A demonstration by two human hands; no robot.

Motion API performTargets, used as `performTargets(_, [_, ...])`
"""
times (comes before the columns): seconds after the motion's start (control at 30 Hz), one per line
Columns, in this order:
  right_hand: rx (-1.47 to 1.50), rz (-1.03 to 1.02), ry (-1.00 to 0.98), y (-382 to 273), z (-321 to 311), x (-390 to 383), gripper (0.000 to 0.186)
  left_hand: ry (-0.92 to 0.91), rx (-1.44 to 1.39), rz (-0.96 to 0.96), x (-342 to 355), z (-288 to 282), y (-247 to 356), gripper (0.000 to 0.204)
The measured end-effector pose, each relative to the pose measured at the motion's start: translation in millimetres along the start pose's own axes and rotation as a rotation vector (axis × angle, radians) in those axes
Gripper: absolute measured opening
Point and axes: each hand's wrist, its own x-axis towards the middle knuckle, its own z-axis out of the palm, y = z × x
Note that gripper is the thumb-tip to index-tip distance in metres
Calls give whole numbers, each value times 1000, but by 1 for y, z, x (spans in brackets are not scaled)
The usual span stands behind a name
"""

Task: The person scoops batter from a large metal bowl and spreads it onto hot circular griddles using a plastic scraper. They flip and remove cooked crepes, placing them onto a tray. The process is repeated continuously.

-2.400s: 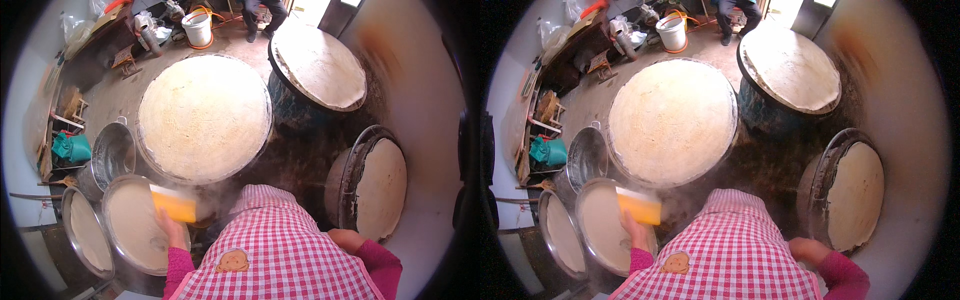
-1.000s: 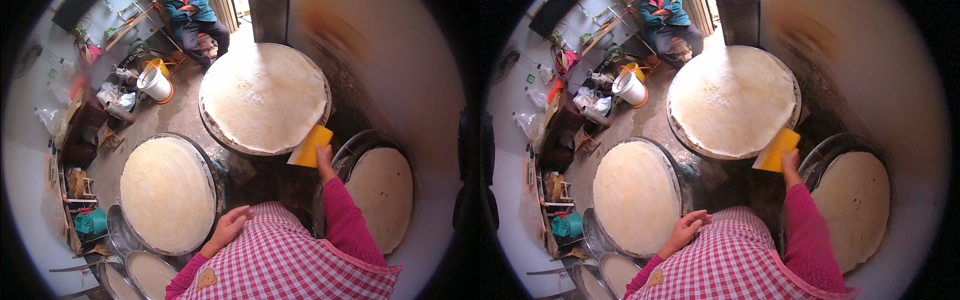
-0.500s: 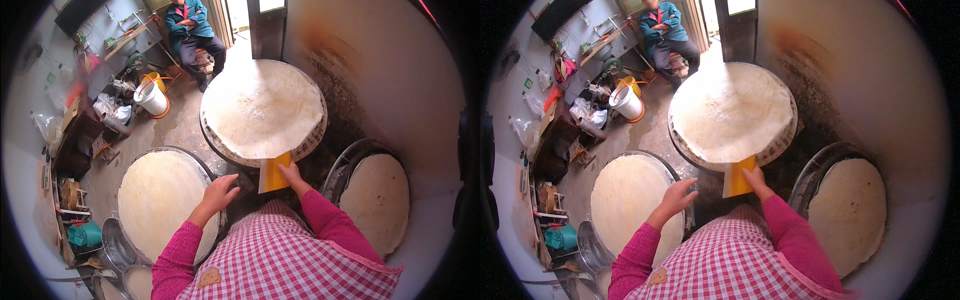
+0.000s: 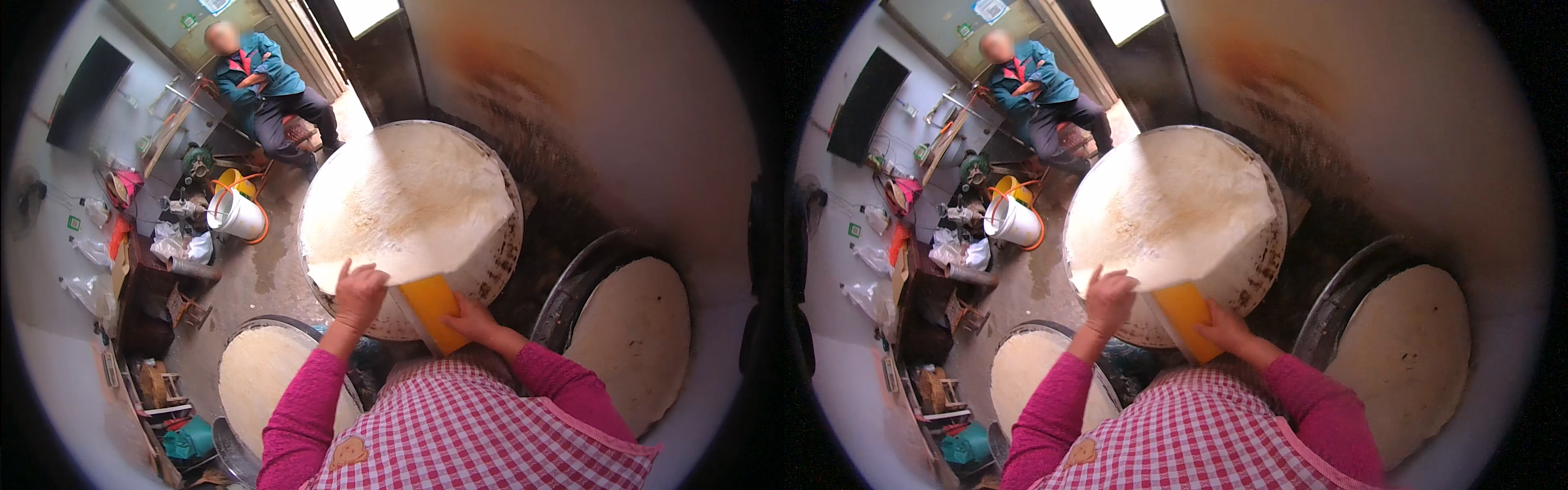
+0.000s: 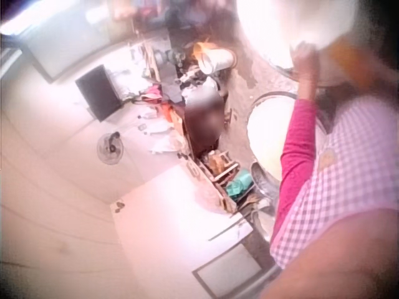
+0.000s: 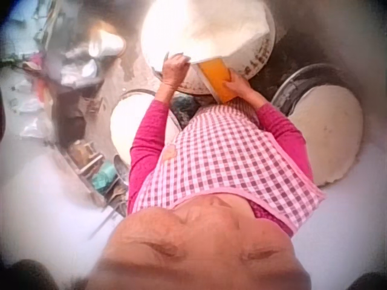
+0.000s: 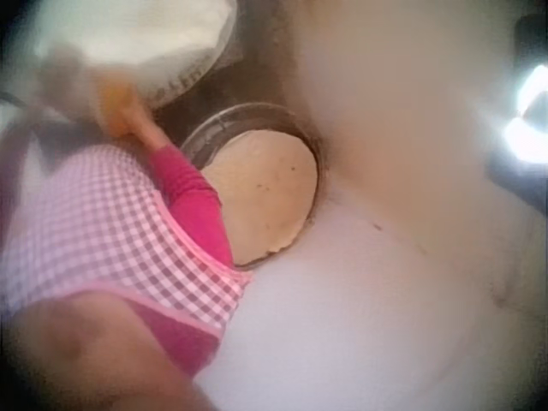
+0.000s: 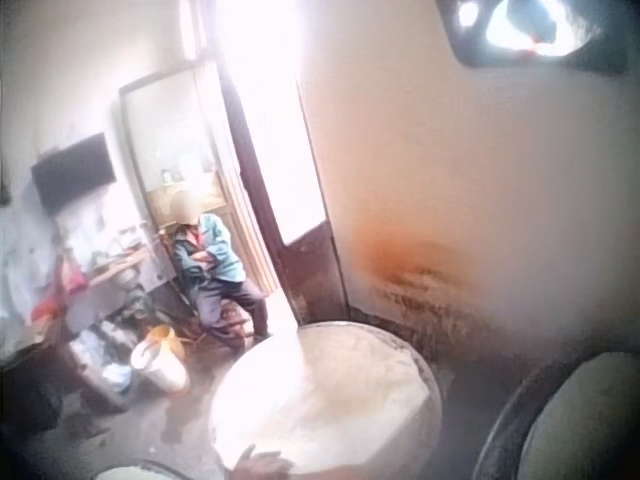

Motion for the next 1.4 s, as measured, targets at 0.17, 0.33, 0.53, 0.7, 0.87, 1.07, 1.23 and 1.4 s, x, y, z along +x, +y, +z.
performTargets(0.17, [77,38,1,11,-9,16,55,46,16,51,82,-82,-32,8])
performTargets(0.33, [179,-38,135,12,-20,30,47,23,-136,-145,156,-159,-47,10])
performTargets(0.53, [-177,-181,162,-13,-69,15,42,182,99,32,134,-197,-17,14])
performTargets(0.7, [-597,-387,227,13,-91,13,41,102,67,21,47,-176,19,29])
performTargets(0.87, [-721,-260,393,80,-135,69,42,39,-157,-253,-11,-142,27,27])
performTargets(1.07, [-653,-109,426,98,-202,193,47,-99,-215,-413,-40,-125,34,25])
performTargets(1.23, [-431,-7,438,63,-213,254,49,-132,-155,-441,-52,-121,41,8])
performTargets(1.4, [-704,-242,442,77,-157,177,49,-111,-238,-454,-81,-124,51,7])
